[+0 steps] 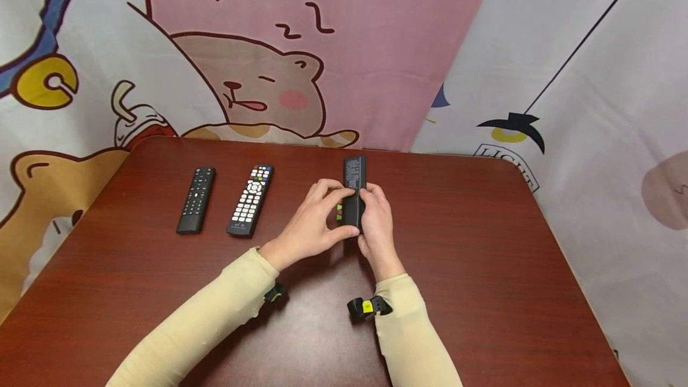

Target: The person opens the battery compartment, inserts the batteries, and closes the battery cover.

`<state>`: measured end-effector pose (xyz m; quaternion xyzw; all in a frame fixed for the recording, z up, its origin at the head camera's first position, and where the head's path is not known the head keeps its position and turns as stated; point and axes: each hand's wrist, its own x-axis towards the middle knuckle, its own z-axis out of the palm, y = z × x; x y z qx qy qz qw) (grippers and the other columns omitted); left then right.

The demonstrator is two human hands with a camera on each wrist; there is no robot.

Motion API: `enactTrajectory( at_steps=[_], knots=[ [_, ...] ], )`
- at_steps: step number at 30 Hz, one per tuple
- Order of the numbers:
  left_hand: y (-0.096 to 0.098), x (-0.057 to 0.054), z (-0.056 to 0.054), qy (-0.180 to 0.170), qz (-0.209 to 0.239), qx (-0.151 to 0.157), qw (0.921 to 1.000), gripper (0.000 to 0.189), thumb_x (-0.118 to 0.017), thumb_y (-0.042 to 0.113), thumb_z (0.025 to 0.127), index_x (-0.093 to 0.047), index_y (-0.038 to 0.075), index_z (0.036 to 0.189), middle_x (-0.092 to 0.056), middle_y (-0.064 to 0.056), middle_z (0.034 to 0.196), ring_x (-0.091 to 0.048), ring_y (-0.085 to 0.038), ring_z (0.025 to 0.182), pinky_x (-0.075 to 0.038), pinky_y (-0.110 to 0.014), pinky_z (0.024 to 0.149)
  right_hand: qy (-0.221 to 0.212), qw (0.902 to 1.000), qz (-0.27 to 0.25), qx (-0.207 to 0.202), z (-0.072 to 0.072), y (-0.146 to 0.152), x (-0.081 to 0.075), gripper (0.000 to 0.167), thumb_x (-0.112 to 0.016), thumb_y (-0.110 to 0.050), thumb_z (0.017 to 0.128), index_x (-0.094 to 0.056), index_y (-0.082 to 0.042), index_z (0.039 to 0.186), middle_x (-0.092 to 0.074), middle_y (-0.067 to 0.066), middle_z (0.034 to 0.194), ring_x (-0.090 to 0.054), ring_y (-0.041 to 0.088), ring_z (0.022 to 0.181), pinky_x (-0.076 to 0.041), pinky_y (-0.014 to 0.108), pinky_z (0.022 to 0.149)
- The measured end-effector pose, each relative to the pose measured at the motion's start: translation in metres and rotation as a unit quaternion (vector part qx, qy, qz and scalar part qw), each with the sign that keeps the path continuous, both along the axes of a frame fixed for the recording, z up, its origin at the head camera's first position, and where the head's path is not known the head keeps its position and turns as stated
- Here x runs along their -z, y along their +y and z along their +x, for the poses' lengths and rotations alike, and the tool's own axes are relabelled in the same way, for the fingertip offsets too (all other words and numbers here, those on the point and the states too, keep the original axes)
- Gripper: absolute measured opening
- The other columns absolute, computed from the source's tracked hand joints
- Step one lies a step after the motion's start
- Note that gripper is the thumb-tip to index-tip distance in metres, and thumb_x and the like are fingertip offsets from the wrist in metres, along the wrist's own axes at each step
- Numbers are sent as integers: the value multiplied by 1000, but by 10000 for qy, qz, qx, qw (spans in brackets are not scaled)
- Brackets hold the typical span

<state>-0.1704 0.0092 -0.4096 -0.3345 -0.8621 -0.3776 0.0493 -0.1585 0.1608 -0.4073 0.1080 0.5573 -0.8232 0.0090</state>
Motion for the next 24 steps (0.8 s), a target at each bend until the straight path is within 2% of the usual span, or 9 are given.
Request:
enactTrajectory(
  at_steps=[5,14,18,24],
  knots=[
    [2,-1,1,-152,252,9,9996,66,-86,30,87,-58,6,141,-46,-7,137,-45,-22,118,-47,-36,90,102,9999,-23,75,1,-1,0,25,-31,-21,113,-51,-9,124,-58,12,110,-65,19,77,-56,32,66],
    [4,-4,-2,-605,614,32,9963,64,-90,21,82,-59,6,136,-47,-8,134,-43,-25,124,-45,-42,102,317,9994,-79,143,2,-4,2,23,-32,-18,112,-51,-9,122,-57,12,112,-64,19,78,-55,29,61],
    [3,-4,-4,-707,662,1,9953,64,-91,20,80,-60,7,134,-48,-7,133,-44,-24,123,-46,-42,100,374,9992,-64,133,1,-5,3,23,-33,-17,112,-50,-7,122,-57,11,113,-64,19,80,-57,30,65],
    [0,-1,-3,-842,716,-115,9938,65,-93,19,78,-59,7,133,-50,-7,134,-49,-27,122,-47,-42,99,298,9995,-26,94,0,-8,5,21,-33,-17,112,-51,-9,120,-58,12,111,-64,20,80,-55,30,60]
  ],
)
